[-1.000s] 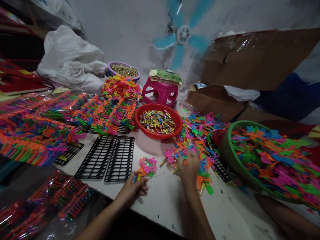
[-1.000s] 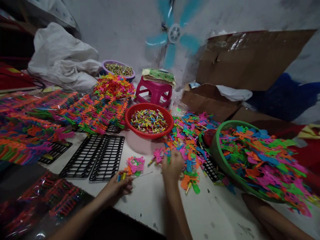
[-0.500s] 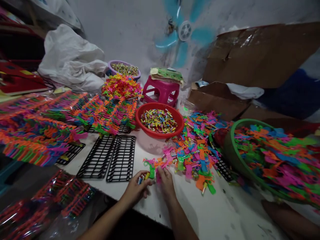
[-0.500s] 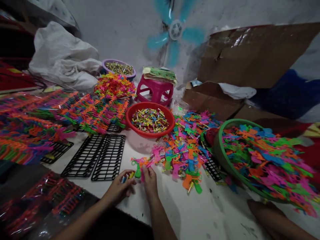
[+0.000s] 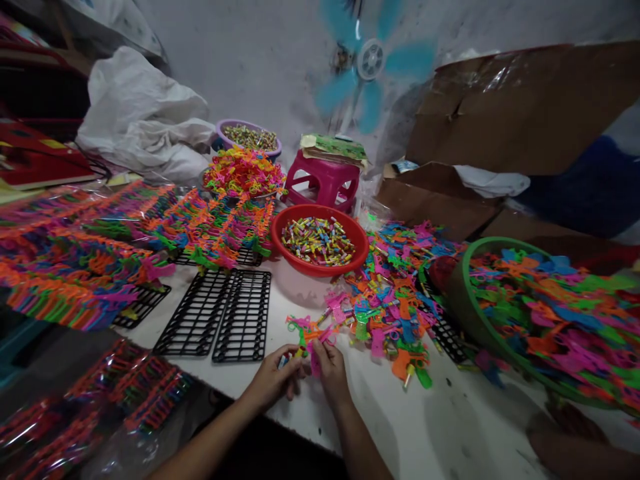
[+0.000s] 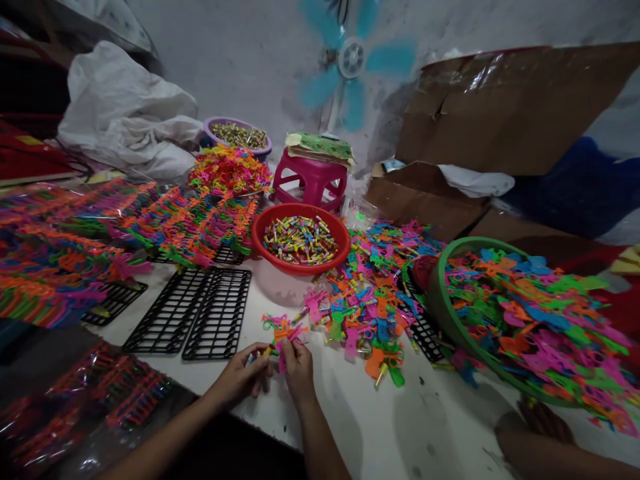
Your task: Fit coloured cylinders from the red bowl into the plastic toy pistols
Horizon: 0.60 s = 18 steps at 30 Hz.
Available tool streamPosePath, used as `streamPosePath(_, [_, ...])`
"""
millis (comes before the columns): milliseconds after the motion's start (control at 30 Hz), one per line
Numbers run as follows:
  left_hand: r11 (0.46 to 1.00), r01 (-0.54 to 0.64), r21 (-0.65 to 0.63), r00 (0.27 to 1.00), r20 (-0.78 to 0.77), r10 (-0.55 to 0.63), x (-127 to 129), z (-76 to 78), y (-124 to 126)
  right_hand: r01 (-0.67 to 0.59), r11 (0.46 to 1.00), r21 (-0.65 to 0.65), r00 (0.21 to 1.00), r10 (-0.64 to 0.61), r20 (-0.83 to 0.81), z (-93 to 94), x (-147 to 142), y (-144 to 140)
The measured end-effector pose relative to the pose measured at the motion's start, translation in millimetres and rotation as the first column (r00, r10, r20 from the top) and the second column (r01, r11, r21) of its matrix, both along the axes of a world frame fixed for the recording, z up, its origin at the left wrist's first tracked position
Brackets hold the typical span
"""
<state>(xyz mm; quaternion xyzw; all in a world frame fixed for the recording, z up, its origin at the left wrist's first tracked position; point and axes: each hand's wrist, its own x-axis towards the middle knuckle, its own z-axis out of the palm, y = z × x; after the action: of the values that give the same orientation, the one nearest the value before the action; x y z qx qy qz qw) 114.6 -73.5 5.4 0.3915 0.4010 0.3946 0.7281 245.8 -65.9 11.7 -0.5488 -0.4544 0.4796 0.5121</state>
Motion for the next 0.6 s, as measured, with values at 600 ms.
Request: streamPosePath(600, [0.980,0.193,0.044,0.979,-0.076,-0.190,-1.2,14.1,0.0,0.095,0.995,0.035,0.993,-0.097,0.074,2.1,-15.5,-16.9])
